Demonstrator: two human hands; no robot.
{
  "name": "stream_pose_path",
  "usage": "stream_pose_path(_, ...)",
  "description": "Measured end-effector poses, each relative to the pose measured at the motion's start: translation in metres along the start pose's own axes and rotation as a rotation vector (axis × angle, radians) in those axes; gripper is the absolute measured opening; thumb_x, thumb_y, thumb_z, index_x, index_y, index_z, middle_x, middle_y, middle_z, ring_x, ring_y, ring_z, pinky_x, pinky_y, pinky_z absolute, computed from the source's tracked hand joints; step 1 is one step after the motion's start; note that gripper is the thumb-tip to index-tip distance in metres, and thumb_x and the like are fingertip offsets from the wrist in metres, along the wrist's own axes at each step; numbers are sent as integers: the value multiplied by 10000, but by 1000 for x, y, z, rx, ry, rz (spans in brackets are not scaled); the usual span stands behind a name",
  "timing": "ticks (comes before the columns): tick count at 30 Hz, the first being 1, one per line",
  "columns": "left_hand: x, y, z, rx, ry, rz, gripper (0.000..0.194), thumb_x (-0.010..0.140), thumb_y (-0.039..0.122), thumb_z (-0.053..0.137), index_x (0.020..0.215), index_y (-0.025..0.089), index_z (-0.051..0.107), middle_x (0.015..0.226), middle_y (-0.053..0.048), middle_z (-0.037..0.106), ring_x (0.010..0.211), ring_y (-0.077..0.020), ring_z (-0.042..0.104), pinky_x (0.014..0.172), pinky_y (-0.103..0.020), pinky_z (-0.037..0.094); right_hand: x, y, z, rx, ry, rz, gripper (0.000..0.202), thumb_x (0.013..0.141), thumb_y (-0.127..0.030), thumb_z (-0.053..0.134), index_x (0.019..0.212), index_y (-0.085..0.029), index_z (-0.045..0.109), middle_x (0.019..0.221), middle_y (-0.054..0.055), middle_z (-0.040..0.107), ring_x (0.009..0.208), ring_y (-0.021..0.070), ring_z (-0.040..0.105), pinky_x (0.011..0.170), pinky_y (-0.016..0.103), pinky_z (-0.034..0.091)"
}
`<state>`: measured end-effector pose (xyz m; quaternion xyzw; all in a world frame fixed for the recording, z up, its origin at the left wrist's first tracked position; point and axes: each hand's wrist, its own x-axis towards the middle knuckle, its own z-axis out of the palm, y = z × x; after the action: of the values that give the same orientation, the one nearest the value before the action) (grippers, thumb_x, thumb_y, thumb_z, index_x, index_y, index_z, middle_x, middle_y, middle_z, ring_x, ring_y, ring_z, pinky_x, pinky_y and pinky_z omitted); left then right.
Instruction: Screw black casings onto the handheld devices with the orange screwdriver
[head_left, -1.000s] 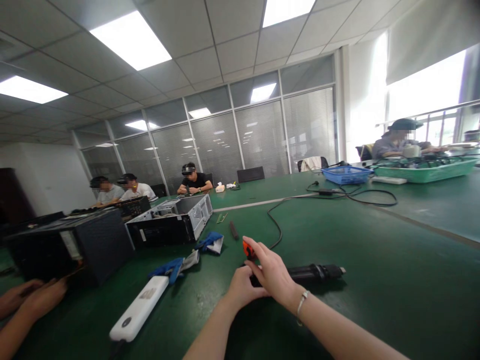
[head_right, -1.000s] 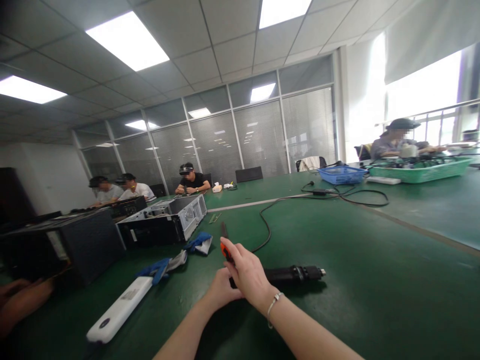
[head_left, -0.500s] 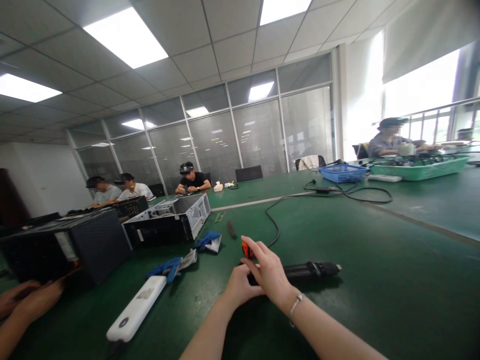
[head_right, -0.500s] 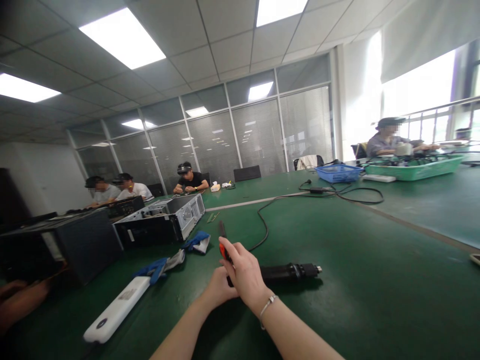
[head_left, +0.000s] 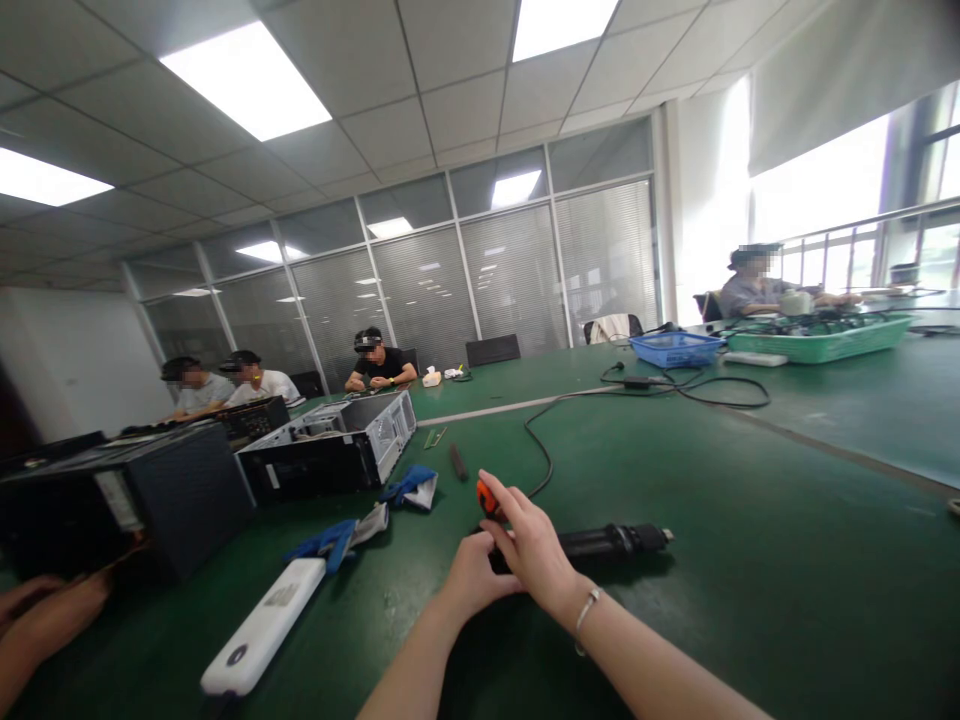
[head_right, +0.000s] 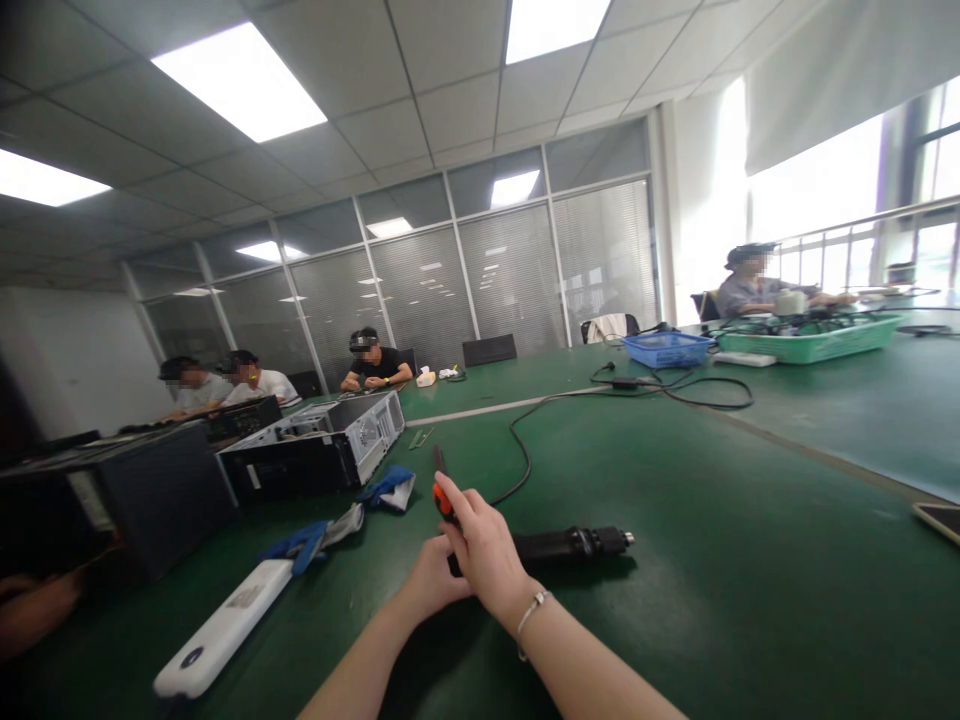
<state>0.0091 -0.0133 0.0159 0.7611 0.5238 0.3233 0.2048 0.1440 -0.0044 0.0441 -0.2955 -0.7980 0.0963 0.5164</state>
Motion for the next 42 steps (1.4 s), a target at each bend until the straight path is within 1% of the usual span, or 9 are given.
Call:
stream_pose_path(3,0,1,0,-27,7,29,256,653,191,735,893,103,725,830,-50,739,758,-216,660,641,-231,473,-1,-3,-1,41,-17,-38,676,884,-100,455,1483,-304,217,995,47,603,840,180,601,772,316,528)
stream_pose_path(10,-1,7,-2,-12,-34,23,285,666,191,727,939,107,721,818,-40,739,744,-203,655,658,-228,481,-1,-4,-5,-25,18,-41,537,872,-173,548,1378,-282,406,996,41,613,827,174,605,745,294,523)
stream_pose_path(13,0,2,-1,-9,-13,24,280,654,199,729,917,103,720,851,-52,742,787,-224,663,684,-244,491,-2,-3,-3,-18,33,-70,569,891,-142,493,1426,-267,344,961,47,616,818,175,601,745,305,532)
stream_pose_path(19,2,-7,3,42,17,34,234,662,230,702,854,96,705,837,-72,735,762,-232,668,630,-241,483,-4,-5,-1,-15,-2,-154,620,918,-96,365,1491,-266,202,1041,80,616,889,193,612,785,347,552)
stream_pose_path(23,1,-7,4,53,7,51,205,689,236,688,855,115,697,793,-45,727,730,-204,660,606,-222,464,-4,-6,-2,10,15,-121,601,894,-124,461,1452,-278,302,1146,88,570,991,198,592,852,343,539)
stream_pose_path(27,1,-8,5,34,20,38,212,658,217,719,830,96,700,799,-55,731,745,-216,661,607,-223,455,-3,-5,-1,40,52,-85,516,890,-105,459,1370,-291,434,1091,73,567,947,182,596,828,315,539)
stream_pose_path(33,2,-5,3,51,26,56,222,676,213,702,862,91,710,822,-65,736,745,-212,653,623,-232,464,-4,-6,-3,82,49,-146,591,900,-77,393,1453,-264,300,1130,94,582,995,186,593,857,329,539)
stream_pose_path(39,-1,3,0,35,-12,47,258,682,216,696,916,108,720,792,-43,733,682,-186,643,594,-215,453,-7,0,0,66,102,-163,487,900,-156,483,1370,-277,437,1096,92,557,956,193,596,793,324,561)
stream_pose_path(42,-1,-1,1,25,4,55,248,679,218,693,892,95,723,784,-54,728,688,-196,648,595,-222,458,-7,0,2,91,104,-171,504,912,-119,438,1390,-279,412,1105,92,562,971,188,593,814,327,554)
